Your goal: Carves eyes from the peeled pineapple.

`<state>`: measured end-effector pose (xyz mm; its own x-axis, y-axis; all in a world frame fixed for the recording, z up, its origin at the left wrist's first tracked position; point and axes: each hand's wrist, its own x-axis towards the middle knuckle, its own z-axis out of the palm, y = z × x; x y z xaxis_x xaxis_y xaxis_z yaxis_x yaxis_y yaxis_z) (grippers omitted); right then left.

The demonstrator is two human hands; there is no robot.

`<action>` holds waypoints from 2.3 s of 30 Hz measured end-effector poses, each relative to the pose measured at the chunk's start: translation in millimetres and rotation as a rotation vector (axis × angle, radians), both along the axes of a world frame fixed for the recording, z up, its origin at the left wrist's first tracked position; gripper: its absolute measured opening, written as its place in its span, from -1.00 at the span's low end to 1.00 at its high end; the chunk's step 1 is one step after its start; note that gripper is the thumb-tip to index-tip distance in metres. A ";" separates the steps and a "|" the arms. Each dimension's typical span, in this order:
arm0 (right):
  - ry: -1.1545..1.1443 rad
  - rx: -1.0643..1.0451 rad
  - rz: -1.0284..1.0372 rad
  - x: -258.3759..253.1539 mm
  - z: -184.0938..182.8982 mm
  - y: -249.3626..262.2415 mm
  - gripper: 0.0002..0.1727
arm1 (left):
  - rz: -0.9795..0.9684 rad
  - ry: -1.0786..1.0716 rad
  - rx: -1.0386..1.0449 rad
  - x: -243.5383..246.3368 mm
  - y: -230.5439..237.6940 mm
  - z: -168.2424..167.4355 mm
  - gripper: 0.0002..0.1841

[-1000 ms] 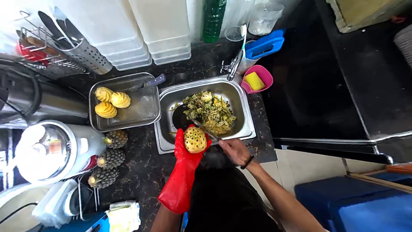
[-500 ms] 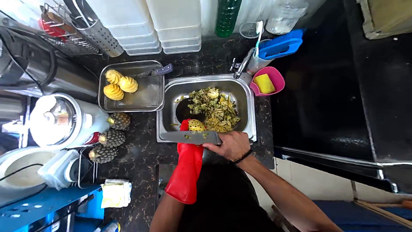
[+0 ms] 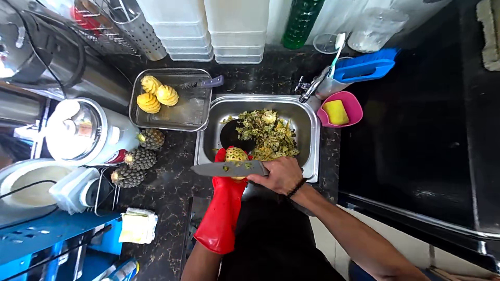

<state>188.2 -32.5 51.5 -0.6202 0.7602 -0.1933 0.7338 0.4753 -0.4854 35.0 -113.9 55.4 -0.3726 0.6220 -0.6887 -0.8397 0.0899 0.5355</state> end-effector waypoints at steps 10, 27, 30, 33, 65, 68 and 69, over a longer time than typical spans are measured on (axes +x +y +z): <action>-0.050 -0.155 0.053 3.1 10.0 -5.5 0.03 | -0.340 0.377 0.046 2.1 -34.8 5.6 -0.59; 0.025 0.113 -0.006 17.2 -43.6 2.1 0.08 | -0.096 0.061 -0.109 -9.2 1.1 -17.9 -0.51; 0.066 0.104 0.011 19.2 -41.9 0.5 0.07 | -0.146 0.117 -0.054 -8.0 -3.1 -19.2 -0.57; 0.111 0.133 -0.009 14.9 -38.2 -3.8 0.00 | -0.255 0.301 -0.037 -5.6 -6.4 -26.5 -0.64; 0.117 -0.138 -0.130 35.5 -30.1 -4.8 0.03 | -0.279 0.092 0.030 5.3 -0.4 -24.1 -0.49; -0.046 -0.301 -0.266 51.5 -46.7 11.8 -0.04 | -0.291 -0.042 -0.014 0.7 16.9 -21.0 -0.41; -0.071 -0.343 -0.287 55.9 -47.8 15.3 -0.04 | -0.294 -0.055 -0.024 1.3 20.2 -18.7 -0.40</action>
<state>244.1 -17.2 3.6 -0.3700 0.7837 -0.4990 0.8497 0.0683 -0.5228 36.3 -93.7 36.7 -0.1411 0.6812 -0.7184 -0.8035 0.3451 0.4851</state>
